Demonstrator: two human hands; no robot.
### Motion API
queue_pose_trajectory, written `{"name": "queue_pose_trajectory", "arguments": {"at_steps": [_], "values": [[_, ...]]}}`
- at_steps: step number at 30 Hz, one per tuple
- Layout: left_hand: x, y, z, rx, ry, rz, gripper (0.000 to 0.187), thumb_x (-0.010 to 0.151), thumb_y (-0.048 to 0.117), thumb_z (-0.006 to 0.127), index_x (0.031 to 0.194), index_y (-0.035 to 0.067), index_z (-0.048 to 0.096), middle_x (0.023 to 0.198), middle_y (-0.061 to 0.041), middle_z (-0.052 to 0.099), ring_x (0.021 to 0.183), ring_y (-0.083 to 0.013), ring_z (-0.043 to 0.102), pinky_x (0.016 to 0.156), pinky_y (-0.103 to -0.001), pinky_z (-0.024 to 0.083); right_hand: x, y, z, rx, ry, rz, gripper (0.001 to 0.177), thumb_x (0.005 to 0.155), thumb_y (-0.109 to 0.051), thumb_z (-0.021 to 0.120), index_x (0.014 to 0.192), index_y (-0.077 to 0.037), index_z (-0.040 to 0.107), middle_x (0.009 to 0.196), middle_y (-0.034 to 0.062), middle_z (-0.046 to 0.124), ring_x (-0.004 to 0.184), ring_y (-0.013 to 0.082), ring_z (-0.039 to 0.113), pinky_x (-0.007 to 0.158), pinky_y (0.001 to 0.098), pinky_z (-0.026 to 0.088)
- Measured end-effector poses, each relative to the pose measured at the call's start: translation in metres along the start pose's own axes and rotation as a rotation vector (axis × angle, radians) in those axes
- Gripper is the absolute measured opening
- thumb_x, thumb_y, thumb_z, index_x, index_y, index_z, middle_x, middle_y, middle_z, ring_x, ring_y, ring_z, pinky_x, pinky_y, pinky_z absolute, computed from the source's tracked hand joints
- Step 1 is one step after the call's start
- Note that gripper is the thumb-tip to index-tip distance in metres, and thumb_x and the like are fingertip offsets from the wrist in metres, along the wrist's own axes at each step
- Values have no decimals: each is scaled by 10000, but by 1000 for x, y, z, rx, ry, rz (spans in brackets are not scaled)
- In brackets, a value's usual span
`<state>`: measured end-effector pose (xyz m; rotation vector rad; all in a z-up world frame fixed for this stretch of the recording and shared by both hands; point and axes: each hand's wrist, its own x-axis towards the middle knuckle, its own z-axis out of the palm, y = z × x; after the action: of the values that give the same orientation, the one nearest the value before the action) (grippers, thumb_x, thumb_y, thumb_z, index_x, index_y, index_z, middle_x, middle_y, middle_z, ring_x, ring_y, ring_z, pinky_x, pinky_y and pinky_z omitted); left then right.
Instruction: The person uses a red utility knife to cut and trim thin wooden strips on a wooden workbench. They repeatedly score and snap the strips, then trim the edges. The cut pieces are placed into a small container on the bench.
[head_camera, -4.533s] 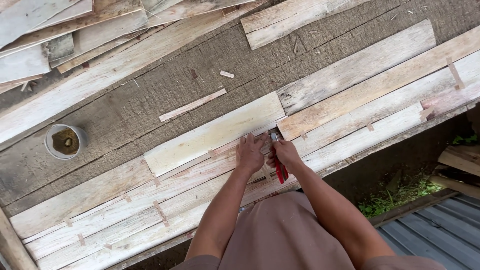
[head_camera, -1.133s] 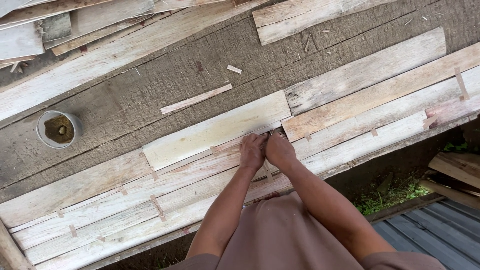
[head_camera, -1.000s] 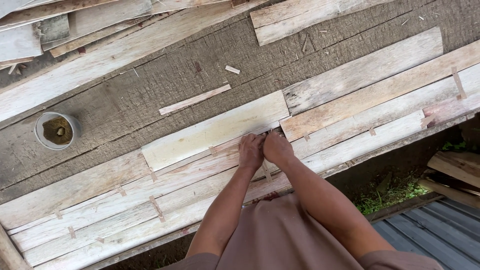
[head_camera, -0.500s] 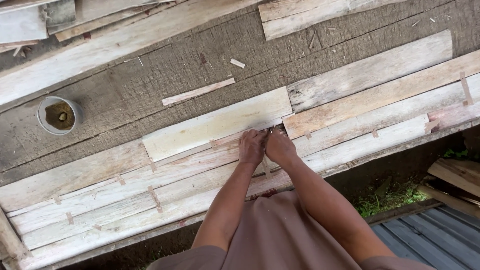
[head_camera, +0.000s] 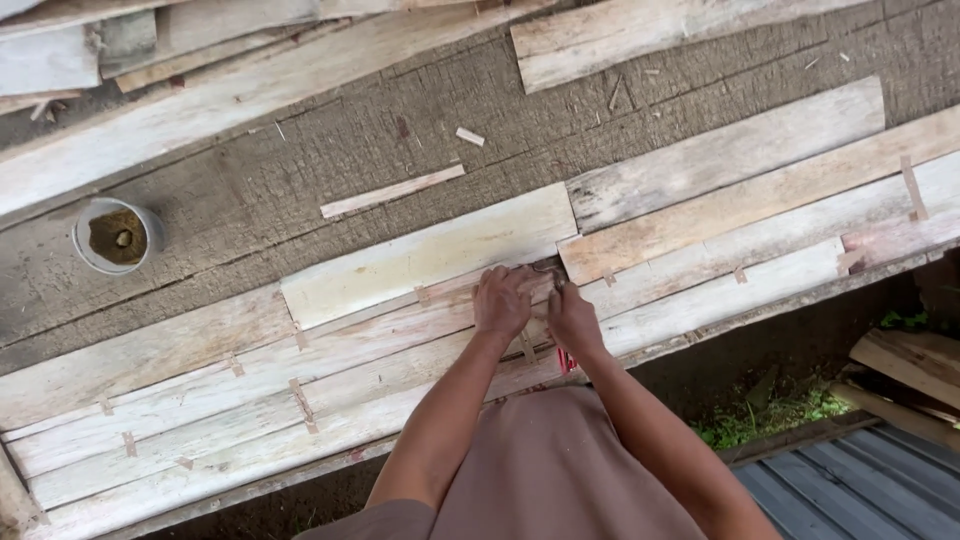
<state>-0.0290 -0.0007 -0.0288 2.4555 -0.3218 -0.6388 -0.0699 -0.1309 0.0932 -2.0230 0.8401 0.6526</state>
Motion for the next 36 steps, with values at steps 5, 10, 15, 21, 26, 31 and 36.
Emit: {"name": "queue_pose_trajectory", "arguments": {"at_steps": [5,10,15,21,26,31,36], "values": [[19,9,15,160,130,81,185,947,370,652,1122,311,667,944,48,539,972,-220,608,911,-456,493,35,8,-4,419,129,111,280,1042,-308,567,1121,-39,558,759,196,696,544,294,713,498,374,636],[43,13,32,223,172,199,114,890,300,689,996,267,662,918,8,530,931,-263,623,818,-454,518,45,16,-2,473,160,101,218,1001,-239,634,1124,-63,597,775,201,721,557,287,727,488,351,642],[43,26,11,80,71,129,82,909,225,699,991,226,689,923,-22,541,931,-308,648,814,-446,559,39,25,6,397,116,26,290,994,-262,622,1248,-127,586,850,240,726,659,363,748,575,463,663],[60,5,42,201,79,231,121,952,294,614,919,180,637,909,-39,523,921,-311,619,789,-463,538,41,26,-1,483,67,14,254,1007,-195,587,1228,-78,544,809,223,721,591,302,740,548,371,693],[54,22,33,309,70,223,144,1008,277,561,947,150,532,967,-51,483,955,-286,582,805,-427,511,38,18,-8,438,45,-2,278,1016,-222,589,1242,-66,544,827,238,720,599,319,742,545,411,691],[53,21,25,210,28,207,132,1018,277,509,1009,147,483,989,-57,451,984,-316,557,859,-454,491,37,15,-10,470,32,5,233,1026,-216,575,1202,-69,530,818,210,724,596,287,743,555,359,698],[51,39,-29,-439,64,-88,86,1047,225,471,1019,176,537,1012,-49,528,985,-296,646,875,-442,519,53,21,-19,554,34,17,294,1013,-171,596,1287,-73,554,874,183,719,600,244,721,546,355,673]]}}
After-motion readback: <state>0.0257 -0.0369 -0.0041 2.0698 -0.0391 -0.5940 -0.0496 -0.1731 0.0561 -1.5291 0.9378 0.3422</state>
